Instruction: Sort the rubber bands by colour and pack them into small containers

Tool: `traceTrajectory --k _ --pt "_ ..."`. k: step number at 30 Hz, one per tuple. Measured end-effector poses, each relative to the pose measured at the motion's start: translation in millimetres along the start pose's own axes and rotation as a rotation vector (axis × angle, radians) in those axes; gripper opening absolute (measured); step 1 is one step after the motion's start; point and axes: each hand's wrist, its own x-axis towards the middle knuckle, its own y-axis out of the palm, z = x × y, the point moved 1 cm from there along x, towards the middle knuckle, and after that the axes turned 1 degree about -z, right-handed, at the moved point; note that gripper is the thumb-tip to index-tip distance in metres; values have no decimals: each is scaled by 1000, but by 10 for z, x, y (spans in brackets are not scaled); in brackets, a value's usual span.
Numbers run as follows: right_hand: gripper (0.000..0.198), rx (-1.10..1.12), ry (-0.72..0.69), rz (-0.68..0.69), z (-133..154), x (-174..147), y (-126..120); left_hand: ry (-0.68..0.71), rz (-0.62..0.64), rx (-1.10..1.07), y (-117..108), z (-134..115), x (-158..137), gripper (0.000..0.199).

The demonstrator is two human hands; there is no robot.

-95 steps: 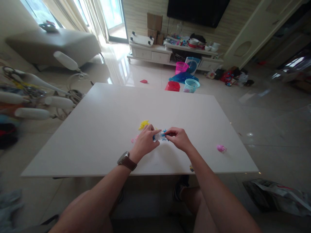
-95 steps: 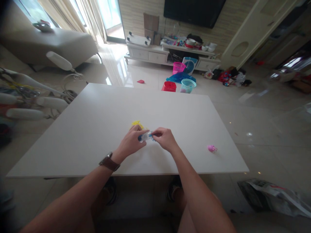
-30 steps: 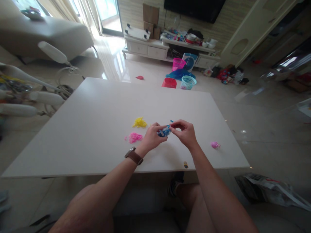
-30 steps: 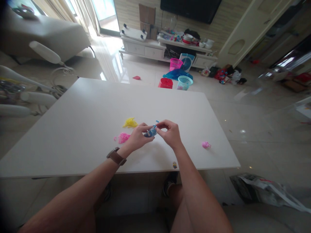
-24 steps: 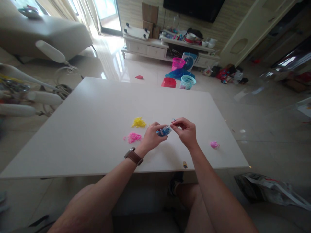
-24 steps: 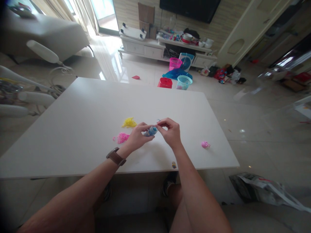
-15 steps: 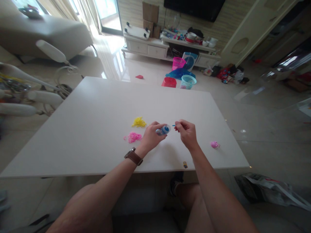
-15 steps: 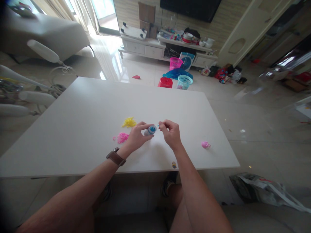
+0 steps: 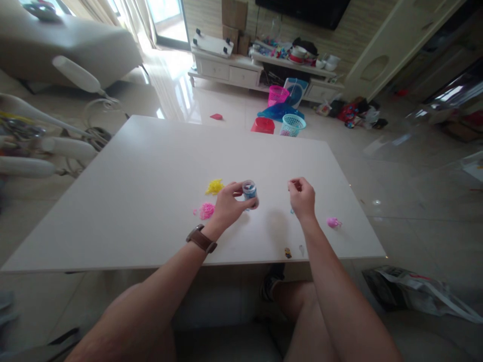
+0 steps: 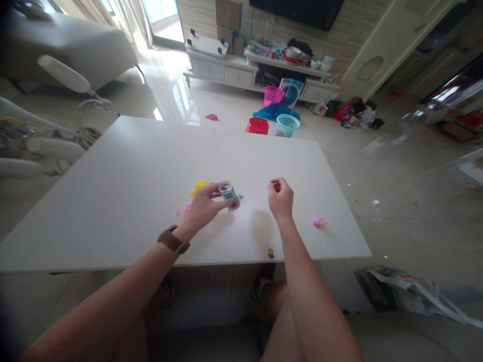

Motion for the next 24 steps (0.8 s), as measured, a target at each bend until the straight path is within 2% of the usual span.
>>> traceTrajectory --k 2,5,7,9,11,14,19,24 --pt "10 -278 132 72 -340 103 -55 45 -45 18 -97 -22 12 37" --pt "17 -607 240 229 -794 125 -98 72 -73 40 -230 -33 7 39" --pt "21 -707 261 324 -987 77 -86 64 -84 26 -302 -23 0 37" --pt "15 -722 256 370 -1076 24 -48 54 -93 23 -370 1 0 35" --pt "8 -698 235 395 -1075 -9 21 46 -115 35 -442 34 7 35" --pt "14 -634 184 433 -948 -32 201 44 -152 67 -553 85 15 38" --pt "18 -453 54 481 -581 -108 676 9 -179 47 -697 127 -10 37" --pt "8 -269 -9 430 -371 -164 996 -6 -195 37 -812 130 -43 38"
